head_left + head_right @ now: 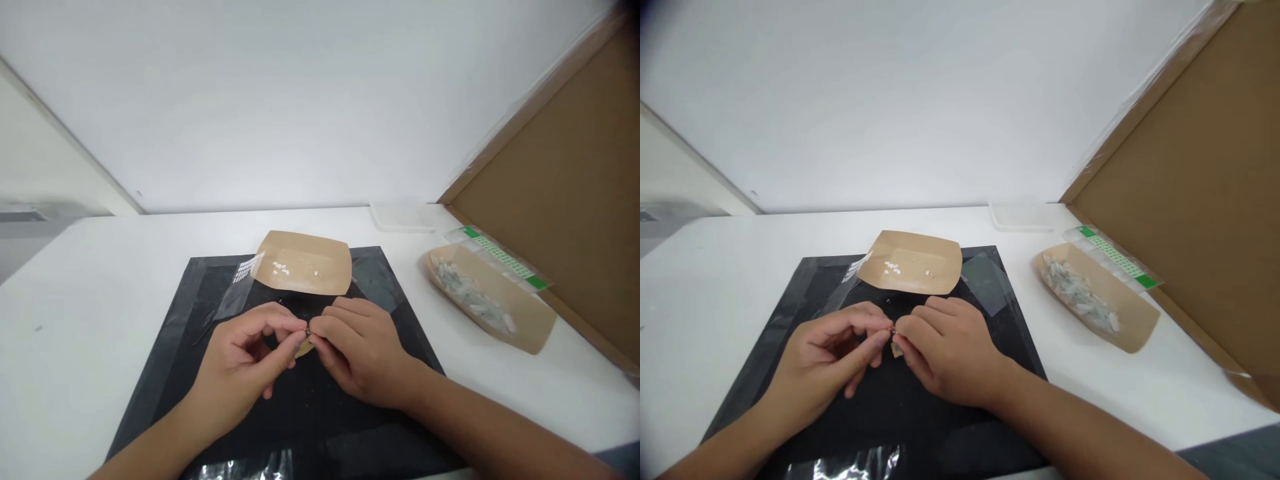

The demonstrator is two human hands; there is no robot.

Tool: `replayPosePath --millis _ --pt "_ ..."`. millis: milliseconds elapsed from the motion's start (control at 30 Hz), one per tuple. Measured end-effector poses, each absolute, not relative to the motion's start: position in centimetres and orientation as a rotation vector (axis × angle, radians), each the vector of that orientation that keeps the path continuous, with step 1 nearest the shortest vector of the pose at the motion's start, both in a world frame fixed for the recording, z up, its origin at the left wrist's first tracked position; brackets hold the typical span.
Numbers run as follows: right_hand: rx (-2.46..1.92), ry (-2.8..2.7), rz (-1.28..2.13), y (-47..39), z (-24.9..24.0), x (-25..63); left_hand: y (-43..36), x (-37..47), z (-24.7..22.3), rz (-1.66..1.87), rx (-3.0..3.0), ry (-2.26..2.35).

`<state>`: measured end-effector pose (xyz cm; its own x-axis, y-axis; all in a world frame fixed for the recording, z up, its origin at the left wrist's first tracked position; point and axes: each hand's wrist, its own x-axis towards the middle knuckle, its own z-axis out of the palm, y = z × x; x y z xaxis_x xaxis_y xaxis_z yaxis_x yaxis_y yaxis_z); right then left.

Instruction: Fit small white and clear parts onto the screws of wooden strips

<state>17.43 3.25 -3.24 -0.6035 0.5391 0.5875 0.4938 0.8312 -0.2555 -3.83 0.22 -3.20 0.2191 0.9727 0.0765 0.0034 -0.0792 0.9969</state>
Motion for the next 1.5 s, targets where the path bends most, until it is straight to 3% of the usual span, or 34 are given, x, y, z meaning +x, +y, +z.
replayPosePath --millis 300,667,1500 --pt "-0.761 -2.235 0.307 3.3 -3.2 17.5 0.7 -3.9 -2.9 1.081 1.279 0.954" --pt "-0.815 -2.178 0.770 2.7 -2.5 17.2 0.7 -4.0 -2.4 1.162 1.696 1.065" --pt "-0.851 -2.468 -0.173 2.0 -1.7 17.3 0.1 -3.8 -3.1 1.076 1.450 1.147"
